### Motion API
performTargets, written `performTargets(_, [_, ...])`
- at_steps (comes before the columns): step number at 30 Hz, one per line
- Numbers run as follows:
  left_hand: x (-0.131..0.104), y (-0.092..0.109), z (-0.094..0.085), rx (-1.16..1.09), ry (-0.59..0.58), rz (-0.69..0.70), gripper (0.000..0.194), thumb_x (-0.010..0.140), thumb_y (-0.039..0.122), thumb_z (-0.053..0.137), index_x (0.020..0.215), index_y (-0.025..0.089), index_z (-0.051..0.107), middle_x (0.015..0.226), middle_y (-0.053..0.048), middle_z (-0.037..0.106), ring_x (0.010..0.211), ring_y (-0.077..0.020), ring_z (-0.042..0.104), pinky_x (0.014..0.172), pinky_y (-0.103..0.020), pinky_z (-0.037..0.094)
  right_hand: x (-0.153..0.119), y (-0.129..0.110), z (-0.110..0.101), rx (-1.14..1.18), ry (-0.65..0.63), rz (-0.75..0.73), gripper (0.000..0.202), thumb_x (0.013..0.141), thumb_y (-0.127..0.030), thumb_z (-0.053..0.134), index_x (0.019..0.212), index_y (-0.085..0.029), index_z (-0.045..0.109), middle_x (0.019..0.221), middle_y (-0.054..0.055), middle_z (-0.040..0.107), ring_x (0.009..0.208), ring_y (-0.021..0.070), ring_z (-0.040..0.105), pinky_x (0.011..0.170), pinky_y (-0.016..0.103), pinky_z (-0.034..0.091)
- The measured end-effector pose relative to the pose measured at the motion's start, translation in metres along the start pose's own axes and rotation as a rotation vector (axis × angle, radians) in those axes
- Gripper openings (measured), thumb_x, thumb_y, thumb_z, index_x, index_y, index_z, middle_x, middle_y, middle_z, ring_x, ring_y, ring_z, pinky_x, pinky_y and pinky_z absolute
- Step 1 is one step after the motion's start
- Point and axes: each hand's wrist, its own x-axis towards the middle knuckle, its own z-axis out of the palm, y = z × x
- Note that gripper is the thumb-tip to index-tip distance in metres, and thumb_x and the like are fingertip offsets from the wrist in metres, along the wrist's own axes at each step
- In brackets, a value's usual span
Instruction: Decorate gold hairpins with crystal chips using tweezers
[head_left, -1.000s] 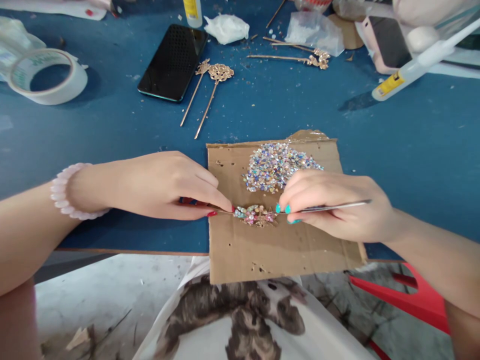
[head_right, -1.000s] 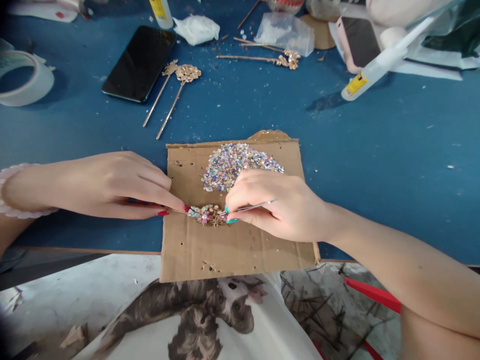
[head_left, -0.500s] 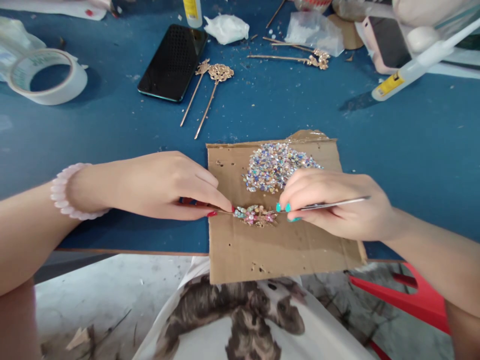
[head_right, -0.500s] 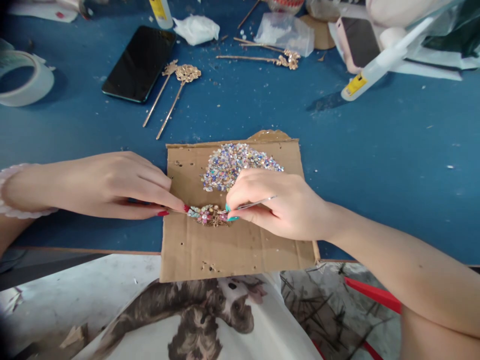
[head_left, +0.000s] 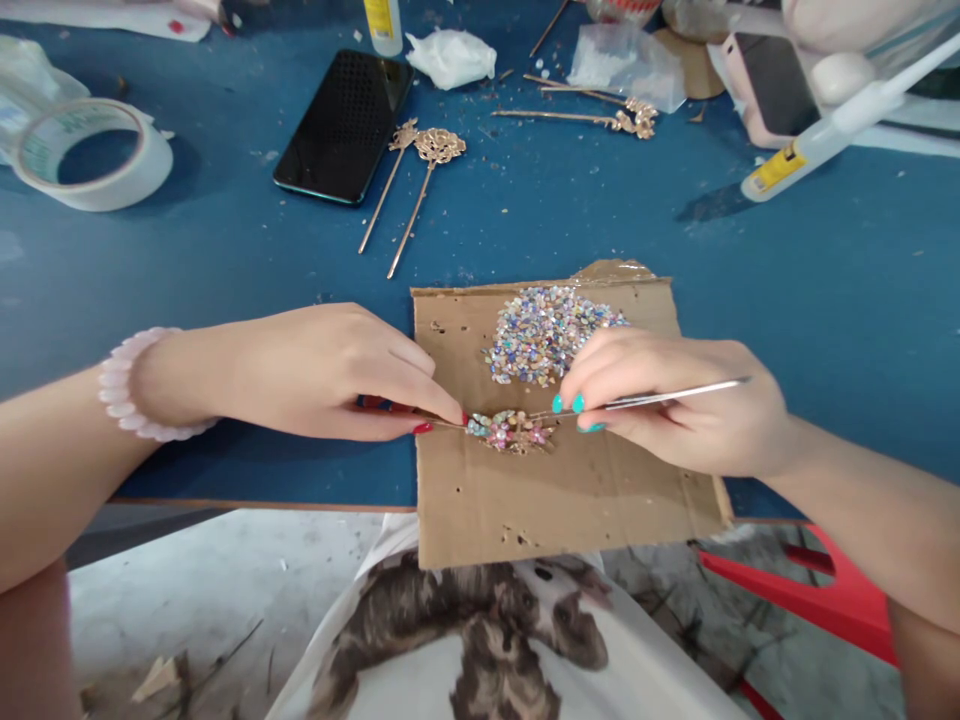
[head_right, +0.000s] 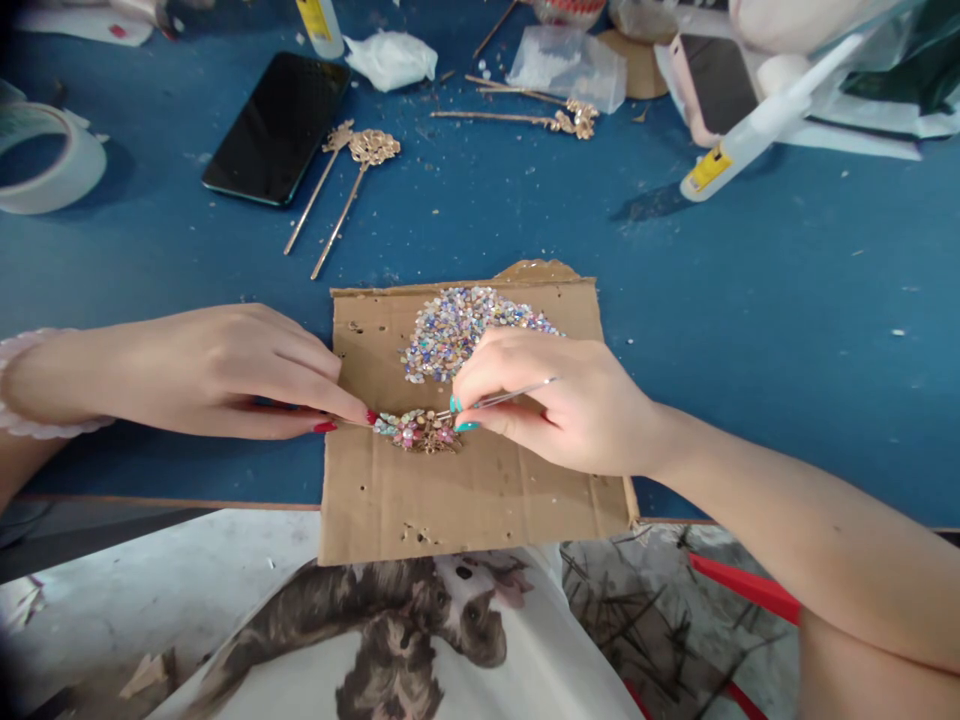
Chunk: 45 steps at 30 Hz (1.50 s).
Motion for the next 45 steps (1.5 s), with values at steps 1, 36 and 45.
performTargets(1, [-0.0001, 0.0, 0.0001, -0.001, -0.001, -0.004, 0.028, 0.107, 0.026, 0.044, 0.127, 0.026, 0.064, 0.083, 0.0, 0.069, 0.071, -0.0106, 0.064, 0.061, -0.024, 0.04, -0.0002, 0.0011, -0.0005, -0.017, 0.021, 0.006, 0.008, 0.093, -0.013, 0.066, 0.092, -0.02, 0.063, 0.083, 0.002, 0.07, 0.078, 0.0131, 0.067, 0.073, 0.03, 0.055])
performTargets(36, [0.0006, -0.0002, 0.0009, 0.01, 0.026, 0.005, 0.031, 0.106, 0.025, 0.045, 0.13, 0.028, 0.065, 0.083, 0.002, 0.07, 0.068, -0.0111, 0.063, 0.058, -0.026, 0.042, -0.0002, 0.0104, 0.0024, -0.237, 0.16, 0.174, 0.004, 0.094, -0.021, 0.066, 0.091, -0.022, 0.065, 0.085, 0.0, 0.072, 0.081, 0.0147, 0.072, 0.073, 0.028, 0.053])
performTargets(45, [-0.0004, 0.0008, 0.0018, -0.017, 0.034, -0.011, 0.033, 0.106, 0.026, 0.043, 0.131, 0.032, 0.063, 0.084, 0.002, 0.07, 0.069, -0.012, 0.063, 0.059, -0.028, 0.042, -0.0004, 0.0106, 0.0025, -0.227, 0.161, 0.176, 0.005, 0.095, -0.022, 0.065, 0.09, -0.022, 0.065, 0.085, 0.0, 0.073, 0.082, 0.0152, 0.072, 0.074, 0.03, 0.054])
